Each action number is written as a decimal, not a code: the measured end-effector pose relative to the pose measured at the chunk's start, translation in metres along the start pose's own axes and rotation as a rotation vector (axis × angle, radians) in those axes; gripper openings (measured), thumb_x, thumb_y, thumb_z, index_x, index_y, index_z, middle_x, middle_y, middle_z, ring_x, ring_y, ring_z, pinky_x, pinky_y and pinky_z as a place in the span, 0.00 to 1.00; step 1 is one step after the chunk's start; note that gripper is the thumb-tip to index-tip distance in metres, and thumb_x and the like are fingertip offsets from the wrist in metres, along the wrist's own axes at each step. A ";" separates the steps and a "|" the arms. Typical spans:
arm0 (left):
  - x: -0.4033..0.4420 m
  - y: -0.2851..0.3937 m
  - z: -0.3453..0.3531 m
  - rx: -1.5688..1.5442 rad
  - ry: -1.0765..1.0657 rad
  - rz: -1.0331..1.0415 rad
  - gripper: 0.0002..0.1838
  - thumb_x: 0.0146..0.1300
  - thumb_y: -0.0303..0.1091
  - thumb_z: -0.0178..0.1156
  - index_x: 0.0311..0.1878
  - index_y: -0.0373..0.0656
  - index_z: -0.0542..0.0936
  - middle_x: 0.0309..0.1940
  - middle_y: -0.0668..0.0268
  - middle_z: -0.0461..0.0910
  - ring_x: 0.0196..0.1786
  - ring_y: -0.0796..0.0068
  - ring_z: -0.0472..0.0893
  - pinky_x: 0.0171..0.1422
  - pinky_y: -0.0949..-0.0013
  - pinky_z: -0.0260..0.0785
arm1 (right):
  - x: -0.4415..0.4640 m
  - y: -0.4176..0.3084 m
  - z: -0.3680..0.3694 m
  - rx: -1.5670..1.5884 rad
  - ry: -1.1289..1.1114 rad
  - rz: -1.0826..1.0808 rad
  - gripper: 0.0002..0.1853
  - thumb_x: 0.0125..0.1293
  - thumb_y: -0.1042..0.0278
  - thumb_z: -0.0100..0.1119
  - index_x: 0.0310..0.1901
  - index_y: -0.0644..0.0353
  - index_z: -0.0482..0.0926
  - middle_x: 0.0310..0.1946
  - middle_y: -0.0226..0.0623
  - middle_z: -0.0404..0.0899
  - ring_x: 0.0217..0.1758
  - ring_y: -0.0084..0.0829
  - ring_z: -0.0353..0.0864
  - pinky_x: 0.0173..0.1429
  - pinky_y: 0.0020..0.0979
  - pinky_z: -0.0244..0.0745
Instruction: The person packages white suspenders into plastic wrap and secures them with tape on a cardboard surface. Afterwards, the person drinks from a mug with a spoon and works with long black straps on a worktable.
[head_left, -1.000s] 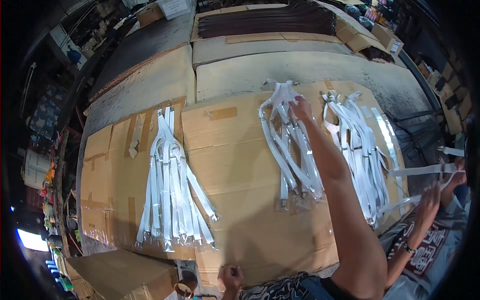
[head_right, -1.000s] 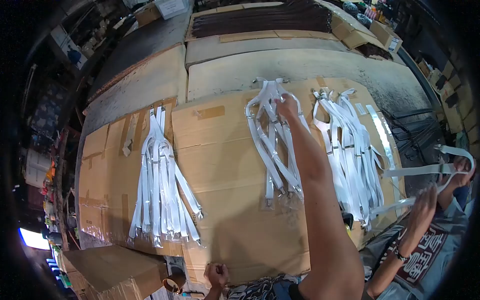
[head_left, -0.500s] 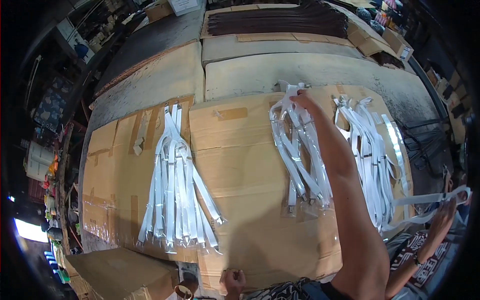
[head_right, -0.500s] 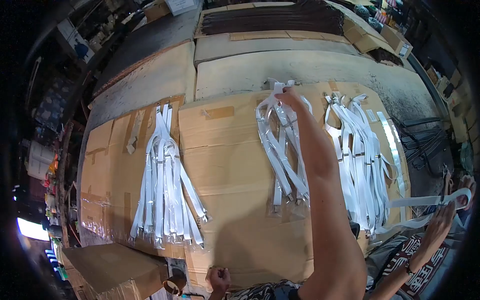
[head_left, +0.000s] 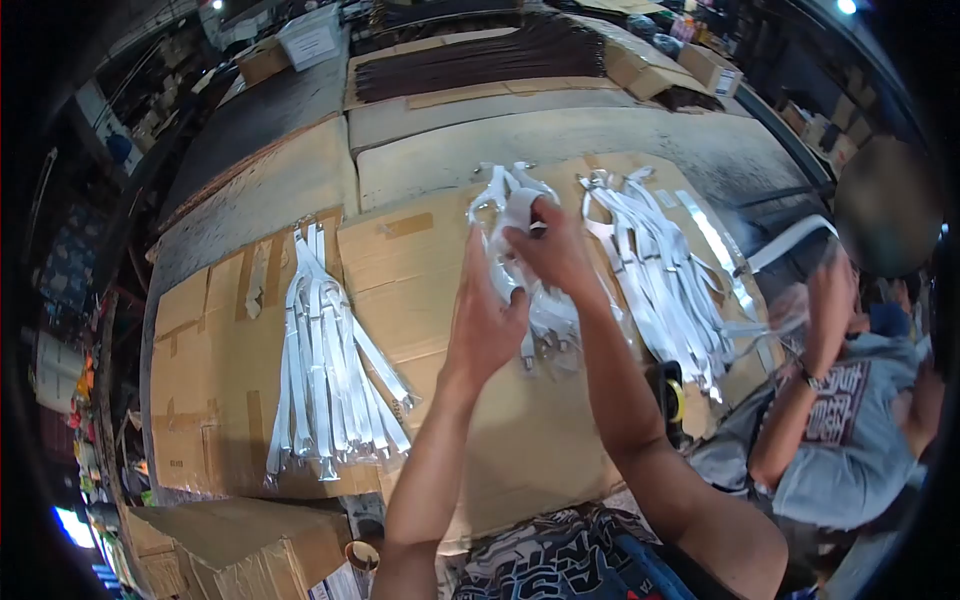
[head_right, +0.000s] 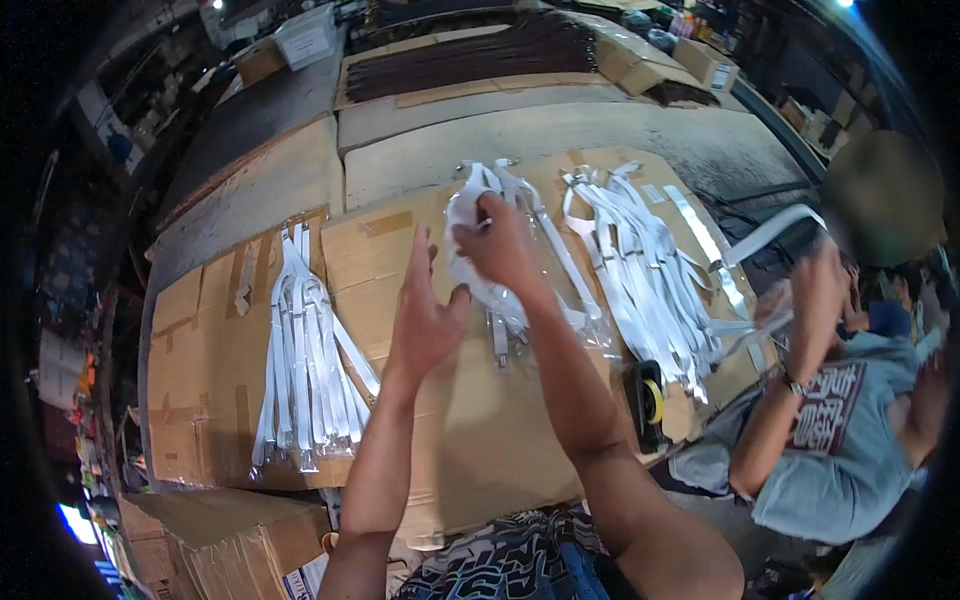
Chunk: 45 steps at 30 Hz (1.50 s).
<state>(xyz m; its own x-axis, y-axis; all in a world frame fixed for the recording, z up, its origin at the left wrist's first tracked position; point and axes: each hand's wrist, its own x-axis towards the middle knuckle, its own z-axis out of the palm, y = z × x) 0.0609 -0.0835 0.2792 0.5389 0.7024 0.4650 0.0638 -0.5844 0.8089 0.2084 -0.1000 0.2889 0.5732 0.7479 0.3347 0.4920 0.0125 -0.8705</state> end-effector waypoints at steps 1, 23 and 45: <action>0.005 0.025 -0.005 -0.083 -0.080 -0.055 0.44 0.56 0.15 0.59 0.75 0.32 0.51 0.68 0.46 0.66 0.68 0.60 0.71 0.70 0.63 0.65 | -0.017 -0.025 -0.005 -0.018 0.022 -0.037 0.14 0.56 0.69 0.66 0.38 0.71 0.77 0.30 0.50 0.83 0.32 0.41 0.86 0.36 0.37 0.78; -0.104 0.202 -0.123 -0.306 -0.256 0.061 0.11 0.65 0.23 0.52 0.47 0.32 0.79 0.31 0.57 0.83 0.37 0.72 0.82 0.44 0.67 0.73 | -0.193 -0.168 -0.092 0.228 -0.177 -0.627 0.38 0.60 0.70 0.70 0.69 0.63 0.62 0.64 0.44 0.70 0.58 0.33 0.78 0.61 0.34 0.75; -0.053 -0.287 -0.021 -0.765 -0.280 -1.099 0.17 0.71 0.28 0.53 0.60 0.32 0.72 0.53 0.49 0.79 0.56 0.60 0.82 0.60 0.65 0.78 | -0.271 0.182 0.051 0.607 -0.609 0.937 0.20 0.71 0.67 0.59 0.60 0.66 0.70 0.41 0.45 0.82 0.40 0.36 0.86 0.44 0.34 0.81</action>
<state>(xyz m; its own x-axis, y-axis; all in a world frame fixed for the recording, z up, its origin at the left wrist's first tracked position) -0.0042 0.0554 0.0297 0.6681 0.4967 -0.5540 0.1384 0.6486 0.7484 0.1087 -0.2667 0.0211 0.0659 0.8157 -0.5747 -0.4075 -0.5038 -0.7617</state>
